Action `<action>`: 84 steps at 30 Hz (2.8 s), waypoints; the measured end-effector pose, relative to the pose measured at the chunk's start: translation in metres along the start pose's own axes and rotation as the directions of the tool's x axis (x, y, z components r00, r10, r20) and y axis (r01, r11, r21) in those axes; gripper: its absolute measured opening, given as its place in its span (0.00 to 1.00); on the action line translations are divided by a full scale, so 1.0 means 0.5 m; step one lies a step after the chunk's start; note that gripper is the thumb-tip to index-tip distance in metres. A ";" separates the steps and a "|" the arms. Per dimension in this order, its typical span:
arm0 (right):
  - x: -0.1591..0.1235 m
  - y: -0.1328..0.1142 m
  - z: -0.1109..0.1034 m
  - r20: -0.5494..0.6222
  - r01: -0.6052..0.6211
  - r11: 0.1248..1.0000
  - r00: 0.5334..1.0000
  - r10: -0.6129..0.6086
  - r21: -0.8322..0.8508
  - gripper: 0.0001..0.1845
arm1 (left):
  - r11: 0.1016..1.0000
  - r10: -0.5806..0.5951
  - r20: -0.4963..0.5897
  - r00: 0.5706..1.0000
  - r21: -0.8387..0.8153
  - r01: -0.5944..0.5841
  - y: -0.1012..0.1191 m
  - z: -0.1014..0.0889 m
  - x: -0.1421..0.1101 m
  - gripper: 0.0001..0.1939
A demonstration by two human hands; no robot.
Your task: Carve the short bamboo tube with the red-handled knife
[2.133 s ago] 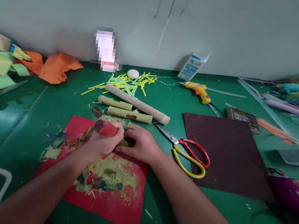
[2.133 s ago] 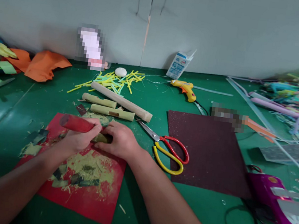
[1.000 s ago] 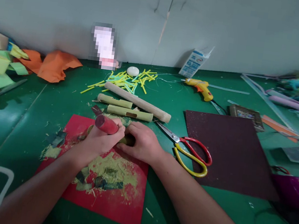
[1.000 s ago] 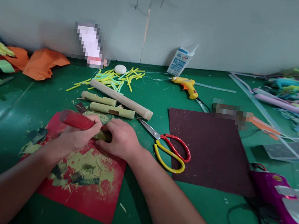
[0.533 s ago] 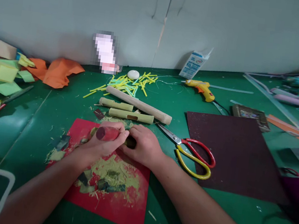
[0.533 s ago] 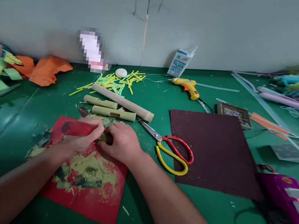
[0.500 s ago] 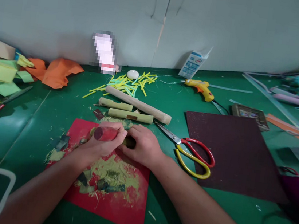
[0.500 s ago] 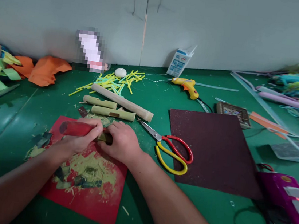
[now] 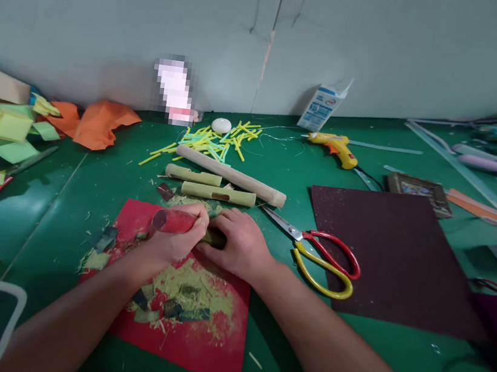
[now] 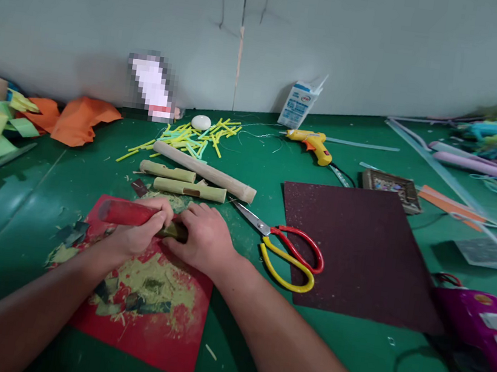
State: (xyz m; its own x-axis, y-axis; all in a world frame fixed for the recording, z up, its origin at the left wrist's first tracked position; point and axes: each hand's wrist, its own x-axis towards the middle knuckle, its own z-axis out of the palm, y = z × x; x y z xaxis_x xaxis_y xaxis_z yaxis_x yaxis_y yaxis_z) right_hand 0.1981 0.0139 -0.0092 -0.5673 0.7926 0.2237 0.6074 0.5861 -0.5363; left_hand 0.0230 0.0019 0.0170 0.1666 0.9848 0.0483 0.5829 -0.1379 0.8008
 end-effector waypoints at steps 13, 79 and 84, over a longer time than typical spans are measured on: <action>0.000 0.000 -0.005 -0.022 0.022 1.000 1.000 -0.022 0.016 0.17 | 0.999 -0.038 -0.009 0.999 0.030 0.038 0.000 0.004 0.002 0.12; 0.005 0.016 -0.003 -0.086 0.064 0.991 0.995 -0.054 0.120 0.14 | 0.958 -0.203 -0.184 0.962 -0.243 0.156 0.017 0.023 0.018 0.10; 0.005 0.015 -0.005 -0.086 0.053 0.990 0.995 -0.043 0.128 0.13 | 0.929 -0.208 -0.142 0.968 -0.339 0.150 0.004 0.014 0.018 0.08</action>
State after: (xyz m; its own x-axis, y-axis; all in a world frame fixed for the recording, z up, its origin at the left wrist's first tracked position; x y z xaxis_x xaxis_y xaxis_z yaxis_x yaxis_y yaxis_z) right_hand 0.2026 0.0205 -0.0106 -0.5429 0.7784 0.3153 0.5002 0.6012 -0.6231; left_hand 0.0312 0.0098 0.0146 -0.0727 0.9967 -0.0351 0.2966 0.0552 0.9534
